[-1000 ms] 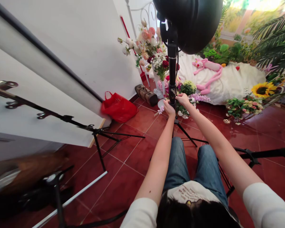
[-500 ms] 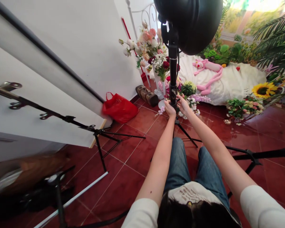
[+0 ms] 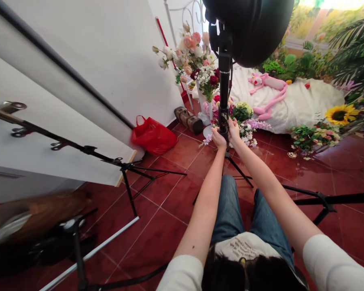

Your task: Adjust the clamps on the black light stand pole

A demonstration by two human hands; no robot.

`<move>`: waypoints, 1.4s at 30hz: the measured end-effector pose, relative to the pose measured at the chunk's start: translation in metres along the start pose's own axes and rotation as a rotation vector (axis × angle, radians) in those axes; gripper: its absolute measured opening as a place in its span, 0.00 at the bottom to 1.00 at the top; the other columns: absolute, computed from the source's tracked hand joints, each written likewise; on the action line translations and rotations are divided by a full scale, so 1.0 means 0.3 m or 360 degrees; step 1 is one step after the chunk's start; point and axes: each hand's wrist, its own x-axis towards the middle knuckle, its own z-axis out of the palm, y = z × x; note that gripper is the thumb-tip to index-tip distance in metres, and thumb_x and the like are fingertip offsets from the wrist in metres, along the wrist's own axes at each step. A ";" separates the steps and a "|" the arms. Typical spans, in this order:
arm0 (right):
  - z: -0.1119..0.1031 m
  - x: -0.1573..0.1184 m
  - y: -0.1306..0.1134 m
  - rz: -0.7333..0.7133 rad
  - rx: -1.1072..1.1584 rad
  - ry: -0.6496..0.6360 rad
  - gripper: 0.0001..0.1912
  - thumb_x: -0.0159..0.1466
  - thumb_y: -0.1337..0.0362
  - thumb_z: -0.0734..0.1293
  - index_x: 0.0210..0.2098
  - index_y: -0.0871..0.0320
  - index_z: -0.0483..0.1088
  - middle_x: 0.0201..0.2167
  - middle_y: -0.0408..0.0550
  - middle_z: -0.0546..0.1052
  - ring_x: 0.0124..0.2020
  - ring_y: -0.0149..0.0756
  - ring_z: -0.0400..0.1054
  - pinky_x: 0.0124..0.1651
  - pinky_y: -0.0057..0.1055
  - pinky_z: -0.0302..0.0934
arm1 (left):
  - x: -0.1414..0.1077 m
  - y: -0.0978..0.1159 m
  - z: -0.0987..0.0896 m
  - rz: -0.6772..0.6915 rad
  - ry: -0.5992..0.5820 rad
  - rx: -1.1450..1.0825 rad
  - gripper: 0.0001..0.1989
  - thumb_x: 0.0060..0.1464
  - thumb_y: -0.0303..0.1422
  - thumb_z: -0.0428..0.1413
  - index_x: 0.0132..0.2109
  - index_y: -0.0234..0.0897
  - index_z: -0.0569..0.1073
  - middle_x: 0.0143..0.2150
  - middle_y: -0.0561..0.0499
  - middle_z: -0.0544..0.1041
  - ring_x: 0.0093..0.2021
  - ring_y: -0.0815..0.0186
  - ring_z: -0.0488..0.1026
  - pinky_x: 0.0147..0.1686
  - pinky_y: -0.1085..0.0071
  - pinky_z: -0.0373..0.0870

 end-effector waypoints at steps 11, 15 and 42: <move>-0.139 -0.162 -0.070 -0.0017 -0.0225 -0.0150 0.18 0.67 0.47 0.65 0.38 0.56 0.64 0.29 0.43 0.78 0.30 0.29 0.75 0.35 0.25 0.70 | -0.005 0.025 0.006 -0.0038 0.0033 0.0117 0.29 0.70 0.41 0.31 0.26 0.39 0.68 0.29 0.48 0.76 0.33 0.67 0.73 0.40 0.73 0.67; -0.394 -0.326 -0.091 0.0159 -0.0267 -0.0439 0.18 0.66 0.46 0.64 0.42 0.55 0.66 0.33 0.46 0.82 0.33 0.34 0.79 0.37 0.30 0.73 | -0.005 0.043 0.006 -0.0064 0.0046 0.0281 0.30 0.70 0.39 0.30 0.29 0.38 0.72 0.33 0.45 0.79 0.37 0.64 0.76 0.44 0.70 0.67; -1.498 -0.956 -0.372 -0.0241 0.0225 0.0899 0.16 0.57 0.49 0.72 0.35 0.54 0.72 0.28 0.46 0.82 0.28 0.34 0.79 0.32 0.27 0.74 | -1.402 0.089 0.727 -0.0049 -0.2248 -0.0319 0.13 0.62 0.41 0.55 0.48 0.37 0.68 0.50 0.42 0.77 0.51 0.65 0.76 0.53 0.68 0.69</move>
